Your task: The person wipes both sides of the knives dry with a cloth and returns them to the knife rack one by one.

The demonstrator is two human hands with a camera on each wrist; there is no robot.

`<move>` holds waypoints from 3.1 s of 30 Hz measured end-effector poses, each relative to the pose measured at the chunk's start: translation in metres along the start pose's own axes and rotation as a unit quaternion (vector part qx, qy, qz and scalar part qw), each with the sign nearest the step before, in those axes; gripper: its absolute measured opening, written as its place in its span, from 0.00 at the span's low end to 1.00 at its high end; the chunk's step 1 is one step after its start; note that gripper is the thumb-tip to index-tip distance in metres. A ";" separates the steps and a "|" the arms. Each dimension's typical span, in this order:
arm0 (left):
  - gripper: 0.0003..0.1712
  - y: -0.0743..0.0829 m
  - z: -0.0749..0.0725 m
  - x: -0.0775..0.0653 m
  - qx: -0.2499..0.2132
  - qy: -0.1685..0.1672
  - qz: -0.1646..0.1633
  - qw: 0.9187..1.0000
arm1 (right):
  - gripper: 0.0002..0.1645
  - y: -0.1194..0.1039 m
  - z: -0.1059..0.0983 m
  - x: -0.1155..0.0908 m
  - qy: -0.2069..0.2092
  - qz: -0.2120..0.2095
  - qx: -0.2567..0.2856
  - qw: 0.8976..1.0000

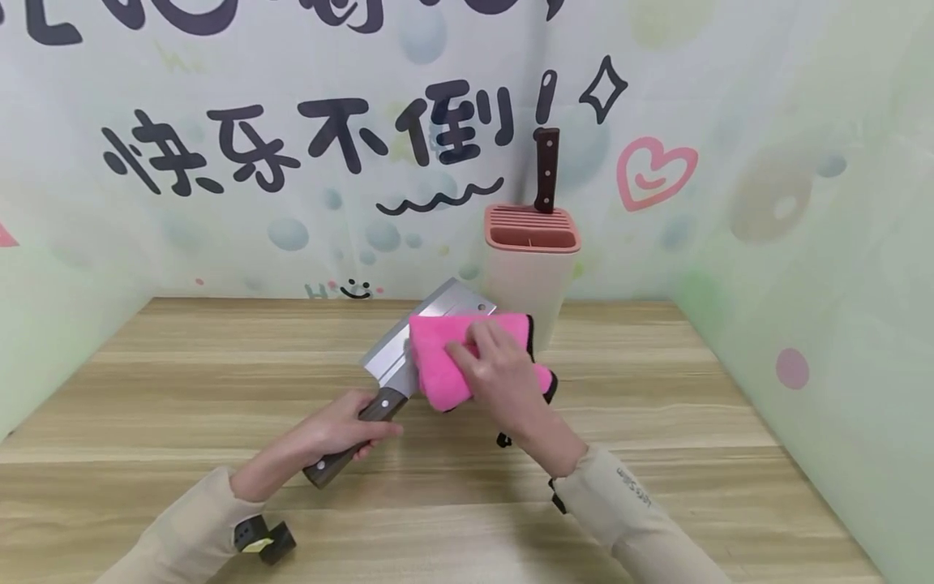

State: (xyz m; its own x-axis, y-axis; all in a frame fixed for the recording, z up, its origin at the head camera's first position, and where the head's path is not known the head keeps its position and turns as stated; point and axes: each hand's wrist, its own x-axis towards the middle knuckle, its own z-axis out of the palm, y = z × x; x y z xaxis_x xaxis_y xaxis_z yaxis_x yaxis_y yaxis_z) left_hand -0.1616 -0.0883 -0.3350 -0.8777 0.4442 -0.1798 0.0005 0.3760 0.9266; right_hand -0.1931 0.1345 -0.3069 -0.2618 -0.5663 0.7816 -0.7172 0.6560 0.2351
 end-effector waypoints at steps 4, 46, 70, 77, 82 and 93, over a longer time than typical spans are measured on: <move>0.10 0.000 0.004 0.001 0.004 -0.002 0.009 1.000 | 0.13 -0.011 0.007 0.001 -0.027 -0.051 -0.016 0.998; 0.12 -0.005 0.002 -0.009 0.022 0.000 0.015 1.000 | 0.30 -0.004 0.018 0.005 -0.252 -0.021 -0.049 0.966; 0.12 -0.009 -0.004 -0.018 0.032 -0.010 0.039 0.999 | 0.30 0.026 0.016 0.003 -0.248 0.039 -0.043 0.967; 0.12 -0.009 -0.003 -0.020 0.018 -0.022 0.037 0.999 | 0.28 0.026 0.013 0.003 -0.261 0.022 -0.078 0.962; 0.12 -0.008 -0.002 -0.018 0.018 -0.023 0.031 0.999 | 0.24 0.026 0.013 0.005 -0.254 -0.004 -0.120 0.960; 0.13 -0.006 0.000 -0.017 0.031 -0.021 0.014 0.999 | 0.23 0.015 0.014 0.005 -0.239 -0.074 -0.159 0.955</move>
State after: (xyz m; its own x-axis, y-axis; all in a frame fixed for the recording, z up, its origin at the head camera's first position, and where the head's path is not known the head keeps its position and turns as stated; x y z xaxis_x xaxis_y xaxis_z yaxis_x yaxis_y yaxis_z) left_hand -0.1467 -0.0980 -0.3374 -0.8564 0.4877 -0.1694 0.0546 0.4117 0.9097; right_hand -0.2142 0.1343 -0.3071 -0.4922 -0.7779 0.3907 -0.5564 0.6263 0.5461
